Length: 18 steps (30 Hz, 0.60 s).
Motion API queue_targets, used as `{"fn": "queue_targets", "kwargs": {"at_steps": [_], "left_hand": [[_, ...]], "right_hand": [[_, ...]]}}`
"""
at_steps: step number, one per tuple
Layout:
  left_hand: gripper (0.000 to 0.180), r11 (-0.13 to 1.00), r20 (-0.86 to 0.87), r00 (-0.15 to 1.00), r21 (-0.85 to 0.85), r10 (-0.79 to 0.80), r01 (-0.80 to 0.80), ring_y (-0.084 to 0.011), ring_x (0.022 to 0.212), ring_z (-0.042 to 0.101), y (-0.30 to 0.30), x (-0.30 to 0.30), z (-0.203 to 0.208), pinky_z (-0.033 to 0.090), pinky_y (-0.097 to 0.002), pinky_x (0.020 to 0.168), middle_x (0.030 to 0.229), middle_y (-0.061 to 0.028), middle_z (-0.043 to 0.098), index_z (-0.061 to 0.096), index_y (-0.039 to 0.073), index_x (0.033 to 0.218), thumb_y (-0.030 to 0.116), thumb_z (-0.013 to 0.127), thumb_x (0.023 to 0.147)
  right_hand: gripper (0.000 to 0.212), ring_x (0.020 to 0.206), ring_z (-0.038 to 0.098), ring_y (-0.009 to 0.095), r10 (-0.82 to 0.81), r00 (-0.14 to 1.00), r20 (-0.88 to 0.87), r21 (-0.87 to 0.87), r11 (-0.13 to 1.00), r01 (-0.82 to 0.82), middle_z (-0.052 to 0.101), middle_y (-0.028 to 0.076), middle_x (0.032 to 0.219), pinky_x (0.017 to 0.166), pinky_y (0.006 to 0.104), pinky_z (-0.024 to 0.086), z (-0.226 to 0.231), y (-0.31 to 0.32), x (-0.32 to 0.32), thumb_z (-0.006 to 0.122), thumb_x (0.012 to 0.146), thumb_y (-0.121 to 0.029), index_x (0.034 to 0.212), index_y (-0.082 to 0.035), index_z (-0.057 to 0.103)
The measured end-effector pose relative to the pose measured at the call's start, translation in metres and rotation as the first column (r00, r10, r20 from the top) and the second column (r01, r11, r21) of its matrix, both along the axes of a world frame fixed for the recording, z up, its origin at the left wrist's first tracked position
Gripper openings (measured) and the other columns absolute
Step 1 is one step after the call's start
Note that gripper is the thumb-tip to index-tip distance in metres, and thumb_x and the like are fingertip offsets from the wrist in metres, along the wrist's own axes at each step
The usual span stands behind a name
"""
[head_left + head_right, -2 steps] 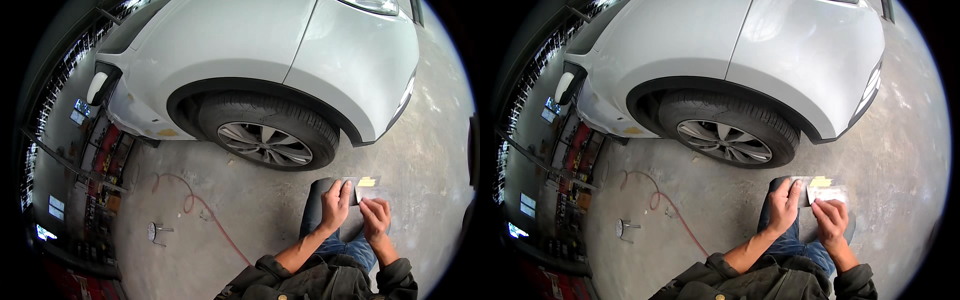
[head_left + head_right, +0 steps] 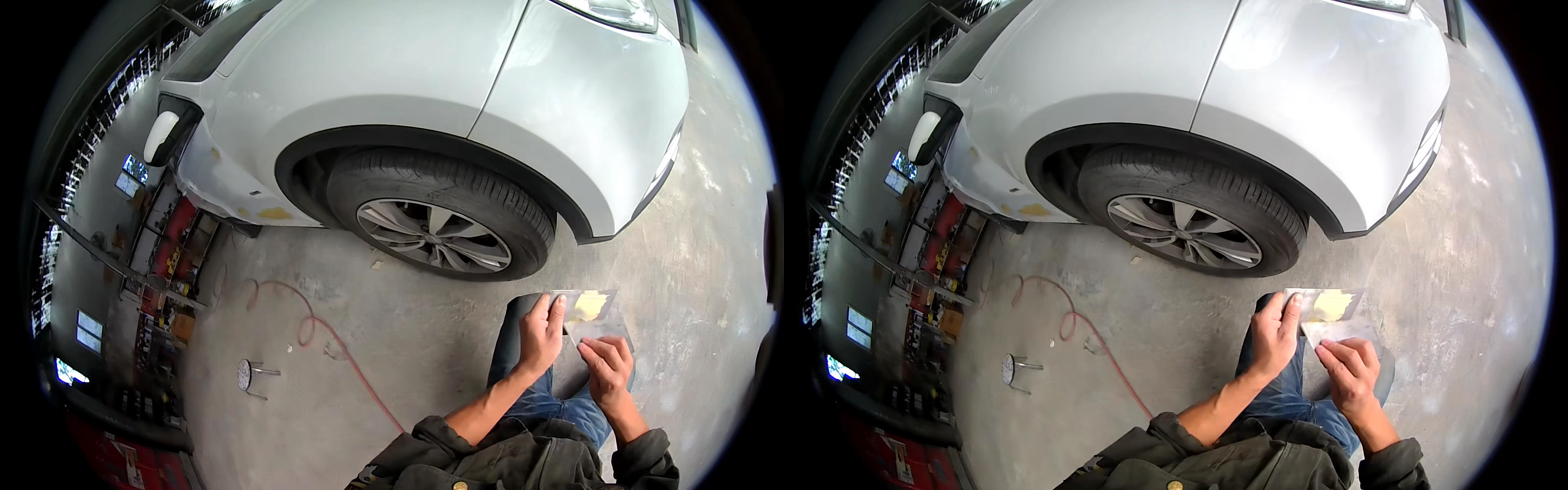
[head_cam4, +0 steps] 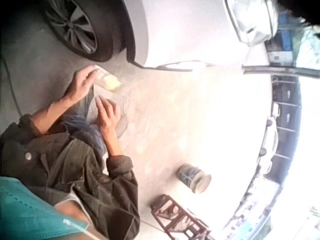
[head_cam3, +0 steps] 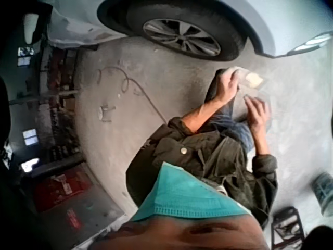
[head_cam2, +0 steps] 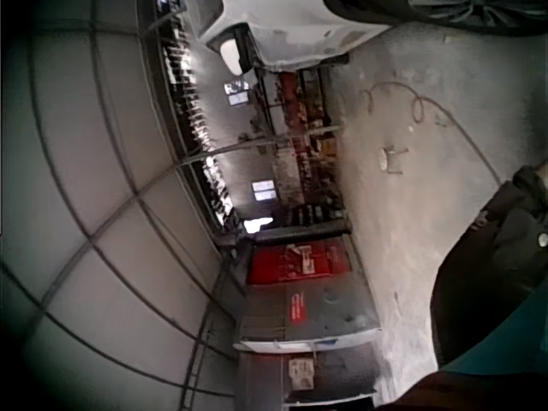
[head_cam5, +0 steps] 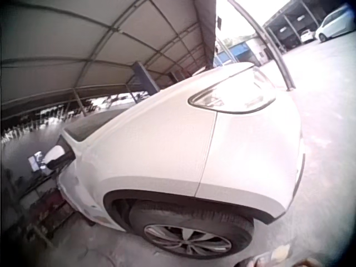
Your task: The person prepares a sanding block by applying a substance from a container, then sands the front bumper of a white car. The person moves around the vehicle, focusing on the lower front area and the wheel arch.
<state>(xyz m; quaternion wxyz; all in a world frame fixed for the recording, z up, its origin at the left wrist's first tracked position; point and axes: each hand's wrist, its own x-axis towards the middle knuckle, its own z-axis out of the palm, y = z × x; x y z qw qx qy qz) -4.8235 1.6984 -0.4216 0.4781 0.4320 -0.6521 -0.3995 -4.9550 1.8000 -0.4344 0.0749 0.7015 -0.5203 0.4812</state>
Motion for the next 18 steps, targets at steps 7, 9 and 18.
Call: {"fn": "queue_targets", "kwargs": {"at_steps": [7,9,18], "left_hand": [[0.033,0.926,0.024,0.931,0.119,-0.363,0.358,-0.0068,0.059,0.028,-0.008,0.005,-0.007,0.026,-0.0308,0.047,0.06,-0.0044,0.029,0.044,0.0,0.076,0.021,0.056,0.099],[0.034,0.946,0.005,0.949,0.082,-0.316,0.315,-0.007,0.059,0.028,-0.007,0.001,0.004,0.027,-0.0311,0.047,0.06,-0.0051,0.029,0.044,0.0,0.076,0.022,0.057,0.099],[0.027,0.986,0.015,0.988,0.068,-0.153,0.152,-0.0071,0.056,0.036,-0.003,-0.008,-0.001,0.033,-0.0311,0.047,0.057,-0.0117,0.043,0.054,-0.002,0.084,0.02,0.056,0.099]], "right_hand": [[0.017,0.092,0.059,0.013,0.124,0.362,0.924,0.001,0.945,-0.327,0.067,0.008,0.101,0.083,0.0271,0.044,-0.006,0.002,-0.079,0.055,0.097,-0.006,0.102,0.004,0.067],[0.014,0.091,0.06,0.015,0.092,0.502,0.86,0.139,0.904,-0.404,0.067,0.01,0.099,0.079,0.0279,0.046,-0.003,0.002,-0.083,0.057,0.095,-0.005,0.101,0.003,0.067],[0.026,0.084,0.061,0.029,-0.177,0.983,-0.05,-0.026,0.984,0.176,0.067,0.011,0.096,0.073,0.0388,0.051,0.008,0.0,-0.016,0.068,0.069,-0.002,0.095,-0.001,0.07]]}}
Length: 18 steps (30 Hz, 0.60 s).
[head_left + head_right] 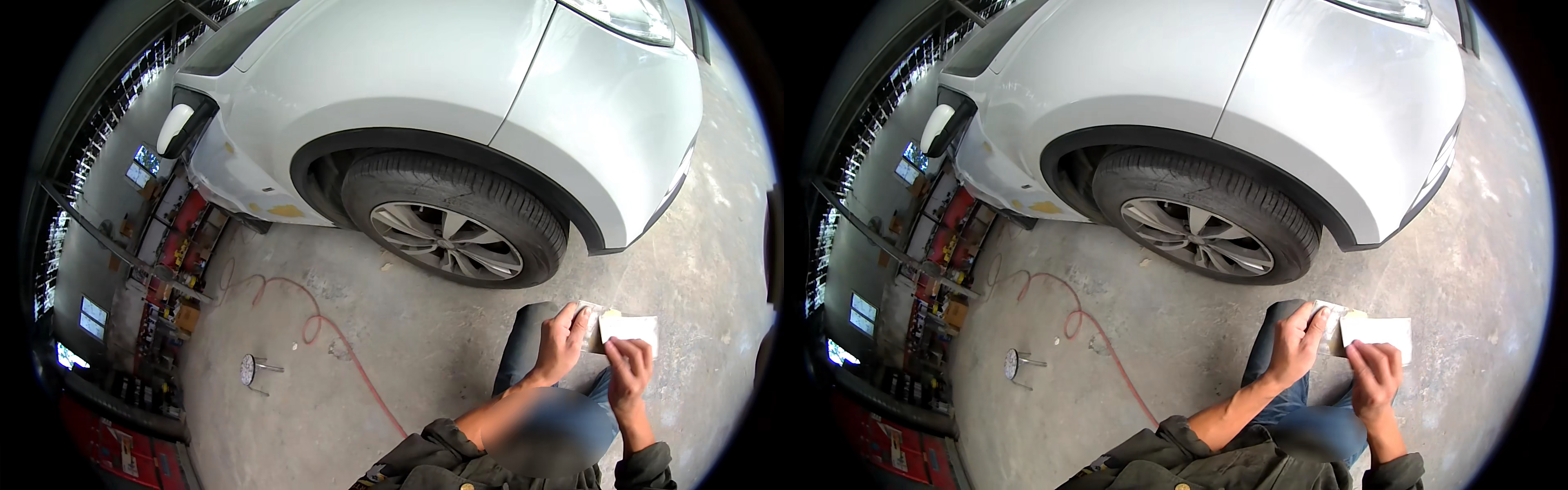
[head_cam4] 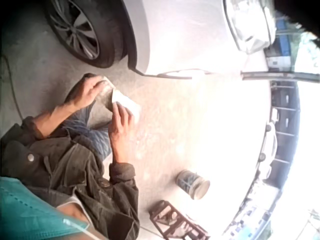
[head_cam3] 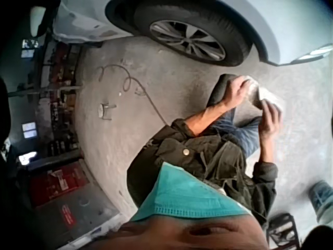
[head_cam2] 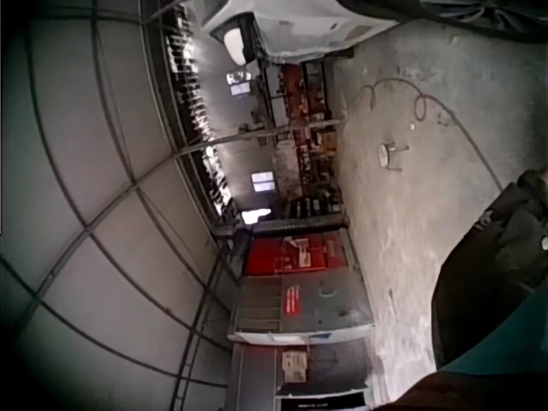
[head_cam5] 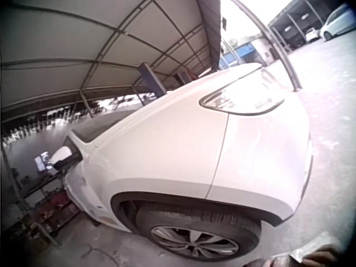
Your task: The person prepares a sanding block by applying a substance from a container, then sands the front bumper of a white car. The person moves around the vehicle, focusing on the lower front area and the wheel arch.
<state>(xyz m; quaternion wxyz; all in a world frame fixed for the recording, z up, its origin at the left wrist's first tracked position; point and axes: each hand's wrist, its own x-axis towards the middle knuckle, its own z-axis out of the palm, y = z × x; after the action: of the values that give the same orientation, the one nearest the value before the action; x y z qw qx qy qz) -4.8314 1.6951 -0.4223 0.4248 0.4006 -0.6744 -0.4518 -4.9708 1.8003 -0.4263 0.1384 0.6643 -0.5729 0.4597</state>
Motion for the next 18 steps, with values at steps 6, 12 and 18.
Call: {"fn": "queue_targets", "kwargs": {"at_steps": [6,12,18], "left_hand": [[0.034,0.998,0.026,0.998,-0.025,0.056,-0.055,-0.0096,0.048,0.033,0.006,0.003,0.001,0.028,-0.0352,0.042,0.052,-0.0125,0.038,0.046,0.0,0.074,0.02,0.056,0.099],[0.027,0.992,0.025,0.996,-0.096,0.088,-0.085,-0.0109,0.054,0.039,0.002,-0.002,0.006,0.035,-0.0328,0.048,0.058,-0.0142,0.045,0.051,-0.001,0.078,0.016,0.056,0.098],[0.03,0.993,-0.098,0.992,0.099,0.081,-0.071,-0.0029,0.063,0.038,-0.005,-0.005,-0.004,0.032,-0.0224,0.052,0.068,0.0058,0.045,0.046,0.007,0.075,0.02,0.051,0.102]], "right_hand": [[0.029,0.082,0.06,0.03,-0.068,0.996,0.058,-0.05,0.996,0.071,0.067,0.013,0.094,0.069,0.0382,0.05,-0.001,0.002,0.003,0.066,0.069,-0.001,0.098,0.0,0.069],[0.027,0.08,0.061,0.027,-0.007,0.997,0.075,-0.07,0.997,0.012,0.067,0.011,0.093,0.068,0.0368,0.051,-0.002,0.0,0.009,0.066,0.067,-0.001,0.094,-0.001,0.071],[0.034,0.079,0.061,0.023,0.07,0.994,0.081,0.021,0.997,-0.072,0.069,0.006,0.094,0.067,0.0345,0.05,-0.02,0.004,-0.013,0.067,0.065,-0.001,0.099,-0.006,0.072]]}}
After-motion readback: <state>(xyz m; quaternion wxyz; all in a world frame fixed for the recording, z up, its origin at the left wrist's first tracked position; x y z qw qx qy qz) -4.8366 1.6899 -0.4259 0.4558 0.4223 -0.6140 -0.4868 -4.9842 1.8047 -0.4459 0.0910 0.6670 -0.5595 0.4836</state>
